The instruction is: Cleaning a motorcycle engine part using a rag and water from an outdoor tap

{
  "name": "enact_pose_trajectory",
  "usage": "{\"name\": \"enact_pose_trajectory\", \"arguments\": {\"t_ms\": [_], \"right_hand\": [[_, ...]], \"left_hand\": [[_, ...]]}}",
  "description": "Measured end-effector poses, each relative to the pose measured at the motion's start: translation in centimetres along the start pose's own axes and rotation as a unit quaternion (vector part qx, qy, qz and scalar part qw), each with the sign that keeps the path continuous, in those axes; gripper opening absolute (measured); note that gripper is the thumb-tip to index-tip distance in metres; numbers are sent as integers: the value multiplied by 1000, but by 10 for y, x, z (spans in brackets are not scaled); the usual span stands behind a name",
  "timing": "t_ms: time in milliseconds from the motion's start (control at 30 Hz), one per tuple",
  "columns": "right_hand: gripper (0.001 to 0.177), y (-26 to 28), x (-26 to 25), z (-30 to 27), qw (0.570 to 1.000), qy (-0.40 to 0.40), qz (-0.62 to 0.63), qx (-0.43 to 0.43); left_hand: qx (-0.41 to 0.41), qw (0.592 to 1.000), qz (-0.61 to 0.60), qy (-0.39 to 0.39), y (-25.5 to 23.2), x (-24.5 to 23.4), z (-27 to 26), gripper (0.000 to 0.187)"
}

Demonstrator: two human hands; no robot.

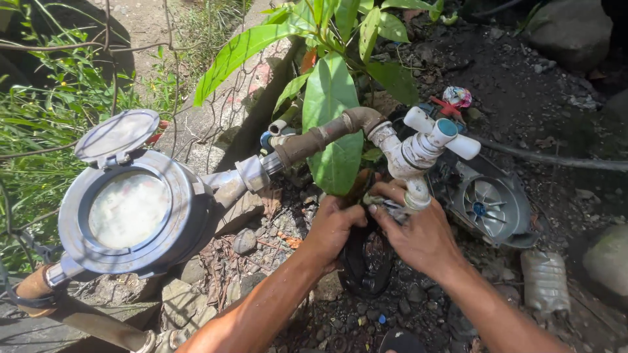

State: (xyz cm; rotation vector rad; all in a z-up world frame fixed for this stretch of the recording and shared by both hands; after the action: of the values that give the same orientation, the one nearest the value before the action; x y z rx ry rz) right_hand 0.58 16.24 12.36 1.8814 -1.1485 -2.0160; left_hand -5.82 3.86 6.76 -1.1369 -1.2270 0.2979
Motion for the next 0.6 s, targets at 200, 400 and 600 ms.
{"name": "enact_pose_trajectory", "arguments": {"t_ms": [200, 400, 600], "right_hand": [[12, -88, 18, 10, 987, -56, 141, 55], [13, -107, 23, 4, 997, -67, 41, 25], [11, -79, 2, 0, 995, -94, 33, 17]], "left_hand": [[-6, 989, 88, 118, 41, -8, 10, 85], [-28, 990, 80, 114, 64, -5, 8, 86], [-60, 984, 119, 115, 56, 11, 27, 83]]}}
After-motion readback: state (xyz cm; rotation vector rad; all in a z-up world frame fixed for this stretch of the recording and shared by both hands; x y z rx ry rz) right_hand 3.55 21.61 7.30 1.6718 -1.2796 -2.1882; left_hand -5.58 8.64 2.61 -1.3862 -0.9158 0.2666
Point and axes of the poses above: each hand's wrist, its own z-axis towards the middle knuckle, its own x-axis out of the palm, y = z × x, the point moved 2 cm from there along z, towards the middle knuckle, and after that the axes turned 13 degrees about x, right-handed, at the moved point
